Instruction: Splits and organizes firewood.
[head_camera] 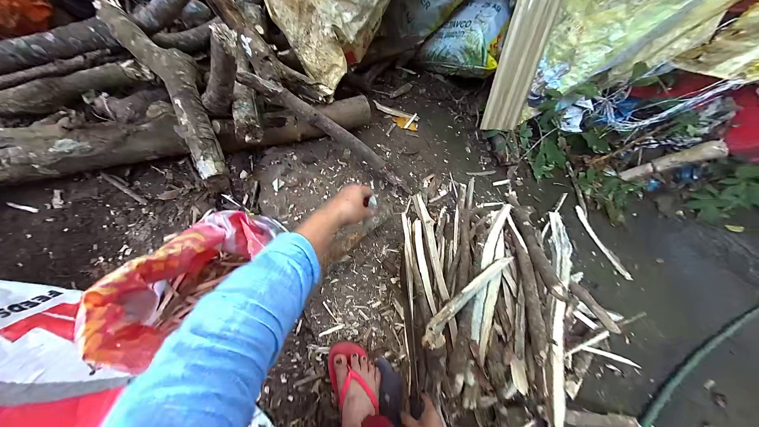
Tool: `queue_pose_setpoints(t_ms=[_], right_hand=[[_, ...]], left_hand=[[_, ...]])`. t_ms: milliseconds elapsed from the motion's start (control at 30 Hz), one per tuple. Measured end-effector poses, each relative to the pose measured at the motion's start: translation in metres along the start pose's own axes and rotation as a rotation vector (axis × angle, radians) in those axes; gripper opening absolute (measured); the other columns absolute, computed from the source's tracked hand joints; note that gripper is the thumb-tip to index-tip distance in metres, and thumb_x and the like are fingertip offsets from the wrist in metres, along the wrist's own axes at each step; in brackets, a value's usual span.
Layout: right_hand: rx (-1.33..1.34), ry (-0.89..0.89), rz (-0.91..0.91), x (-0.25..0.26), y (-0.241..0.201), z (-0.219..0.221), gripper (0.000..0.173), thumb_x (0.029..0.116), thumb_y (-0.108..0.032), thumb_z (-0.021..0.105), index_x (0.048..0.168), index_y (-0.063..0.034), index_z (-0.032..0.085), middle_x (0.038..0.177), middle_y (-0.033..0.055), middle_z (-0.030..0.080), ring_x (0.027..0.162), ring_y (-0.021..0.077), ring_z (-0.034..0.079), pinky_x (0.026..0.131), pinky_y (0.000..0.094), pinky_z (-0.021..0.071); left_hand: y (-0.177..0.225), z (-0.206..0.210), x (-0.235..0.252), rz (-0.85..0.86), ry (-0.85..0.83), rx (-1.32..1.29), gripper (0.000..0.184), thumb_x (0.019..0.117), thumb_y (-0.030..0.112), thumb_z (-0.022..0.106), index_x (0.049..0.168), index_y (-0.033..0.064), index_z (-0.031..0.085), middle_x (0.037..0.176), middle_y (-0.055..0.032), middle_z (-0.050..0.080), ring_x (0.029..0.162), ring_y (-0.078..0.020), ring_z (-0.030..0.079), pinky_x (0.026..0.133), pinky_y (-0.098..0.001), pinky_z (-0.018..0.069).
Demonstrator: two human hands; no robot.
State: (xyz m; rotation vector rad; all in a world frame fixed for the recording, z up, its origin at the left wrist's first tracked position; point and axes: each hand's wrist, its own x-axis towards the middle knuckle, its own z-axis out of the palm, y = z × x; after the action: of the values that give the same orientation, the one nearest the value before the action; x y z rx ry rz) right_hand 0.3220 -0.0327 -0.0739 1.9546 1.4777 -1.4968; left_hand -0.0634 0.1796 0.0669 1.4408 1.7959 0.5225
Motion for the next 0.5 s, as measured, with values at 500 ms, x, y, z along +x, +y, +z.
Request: queue_pose_setpoints(t_ms=[500], right_hand=[[0.035, 0.019, -0.283, -0.040, -0.013, -0.024, 0.054, 0.0838, -0.017, 0.081, 0.123, 0.0142, 0.062, 0.099, 0.0308, 0.070, 0.094, 0.0419, 0.070, 0.091, 0.0584, 0.0537]], left_hand=[[-0.066, 0.209, -0.115, -0.230, 0.118, -0.118, 0.033, 0.1024, 0.011, 0.062, 0.131, -0.0052, 0.065, 0.135, -0.0246, 0.064, 0.129, -0.0366, 0.061, 0.116, -0.0470, 0.0419]])
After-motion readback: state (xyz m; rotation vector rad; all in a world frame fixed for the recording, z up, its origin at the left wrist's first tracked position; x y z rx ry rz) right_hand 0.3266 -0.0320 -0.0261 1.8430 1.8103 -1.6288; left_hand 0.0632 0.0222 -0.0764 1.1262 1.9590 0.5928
